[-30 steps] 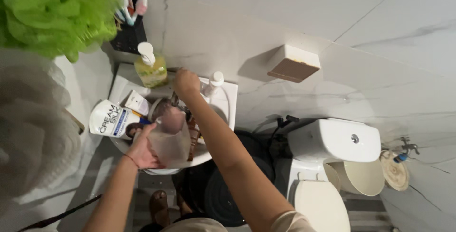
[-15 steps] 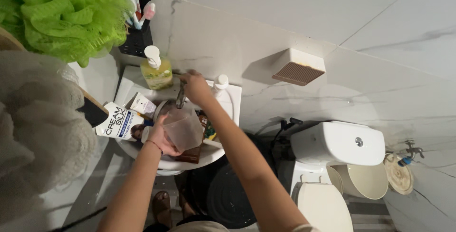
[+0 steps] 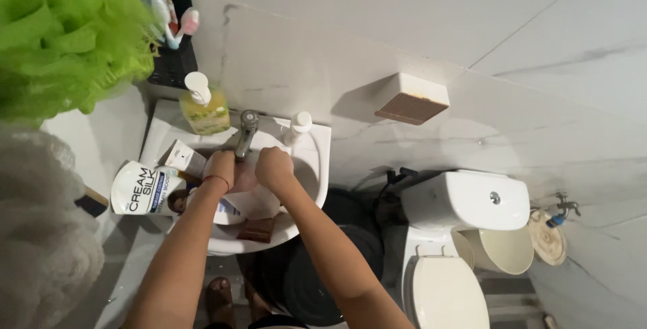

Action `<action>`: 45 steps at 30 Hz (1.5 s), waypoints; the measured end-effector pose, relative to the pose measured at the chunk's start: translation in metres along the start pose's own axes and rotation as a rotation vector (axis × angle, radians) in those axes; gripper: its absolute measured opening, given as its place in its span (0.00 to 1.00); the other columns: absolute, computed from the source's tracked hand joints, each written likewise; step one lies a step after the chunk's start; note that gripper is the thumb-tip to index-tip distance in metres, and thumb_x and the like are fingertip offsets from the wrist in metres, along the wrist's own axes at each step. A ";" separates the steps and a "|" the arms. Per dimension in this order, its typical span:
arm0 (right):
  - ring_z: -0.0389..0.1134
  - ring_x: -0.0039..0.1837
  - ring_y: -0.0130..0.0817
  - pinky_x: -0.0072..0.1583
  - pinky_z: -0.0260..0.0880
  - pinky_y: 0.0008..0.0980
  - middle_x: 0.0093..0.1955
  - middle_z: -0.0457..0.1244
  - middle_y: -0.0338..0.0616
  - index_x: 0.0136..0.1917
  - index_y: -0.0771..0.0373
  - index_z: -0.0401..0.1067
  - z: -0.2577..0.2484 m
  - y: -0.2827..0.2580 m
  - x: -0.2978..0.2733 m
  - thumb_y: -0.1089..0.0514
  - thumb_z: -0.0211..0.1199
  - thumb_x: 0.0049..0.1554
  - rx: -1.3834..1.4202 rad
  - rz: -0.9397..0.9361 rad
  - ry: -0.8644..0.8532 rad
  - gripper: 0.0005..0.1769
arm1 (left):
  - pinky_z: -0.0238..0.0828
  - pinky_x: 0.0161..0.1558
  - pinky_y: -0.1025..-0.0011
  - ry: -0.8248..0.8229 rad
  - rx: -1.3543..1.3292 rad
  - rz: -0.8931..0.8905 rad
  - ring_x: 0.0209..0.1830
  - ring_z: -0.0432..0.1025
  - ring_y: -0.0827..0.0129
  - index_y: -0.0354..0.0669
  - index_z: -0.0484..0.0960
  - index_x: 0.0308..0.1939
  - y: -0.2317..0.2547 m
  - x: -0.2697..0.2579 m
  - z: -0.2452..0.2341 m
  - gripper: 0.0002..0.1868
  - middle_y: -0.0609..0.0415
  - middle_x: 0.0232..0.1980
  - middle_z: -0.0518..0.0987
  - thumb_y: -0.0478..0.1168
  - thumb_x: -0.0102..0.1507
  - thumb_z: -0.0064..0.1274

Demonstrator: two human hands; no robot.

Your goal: The person uses a handheld bidet sprayer to rinse the inside of the toilet bowl, the seat, and the tank. They then move to the sink area, pick up several toiletry bottles from a corner shelf, and place them on a wall-mounted holder.

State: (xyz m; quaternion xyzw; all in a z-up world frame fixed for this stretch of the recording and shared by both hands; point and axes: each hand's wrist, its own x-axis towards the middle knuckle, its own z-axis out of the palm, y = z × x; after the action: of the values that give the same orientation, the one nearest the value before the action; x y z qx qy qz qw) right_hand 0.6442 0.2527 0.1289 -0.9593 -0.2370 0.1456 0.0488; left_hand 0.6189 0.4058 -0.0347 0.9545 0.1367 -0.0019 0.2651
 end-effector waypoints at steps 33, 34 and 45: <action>0.73 0.48 0.60 0.52 0.74 0.50 0.43 0.69 0.63 0.44 0.70 0.74 0.006 0.005 -0.014 0.64 0.58 0.51 0.159 0.078 0.267 0.08 | 0.72 0.55 0.51 -0.167 -0.216 -0.258 0.53 0.75 0.39 0.33 0.86 0.48 0.029 -0.002 -0.033 0.13 0.30 0.50 0.81 0.36 0.64 0.50; 0.72 0.48 0.61 0.52 0.73 0.52 0.43 0.69 0.64 0.43 0.70 0.74 0.008 0.009 -0.017 0.64 0.56 0.54 0.207 0.097 0.292 0.08 | 0.71 0.55 0.51 -0.189 -0.277 -0.284 0.53 0.75 0.39 0.32 0.85 0.48 0.030 -0.005 -0.030 0.14 0.30 0.51 0.80 0.36 0.63 0.52; 0.72 0.47 0.57 0.53 0.72 0.52 0.43 0.71 0.56 0.42 0.63 0.78 0.034 0.048 0.025 0.58 0.58 0.57 0.332 -0.111 0.217 0.10 | 0.74 0.55 0.55 -0.184 -0.091 -0.123 0.52 0.77 0.44 0.40 0.88 0.45 0.034 -0.011 -0.059 0.16 0.36 0.48 0.83 0.45 0.58 0.62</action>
State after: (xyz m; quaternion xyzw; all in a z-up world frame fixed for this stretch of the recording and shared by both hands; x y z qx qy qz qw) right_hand 0.6764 0.2228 0.0817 -0.9336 -0.2556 0.0755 0.2395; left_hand 0.6131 0.4048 0.0339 0.9271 0.1701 -0.0997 0.3188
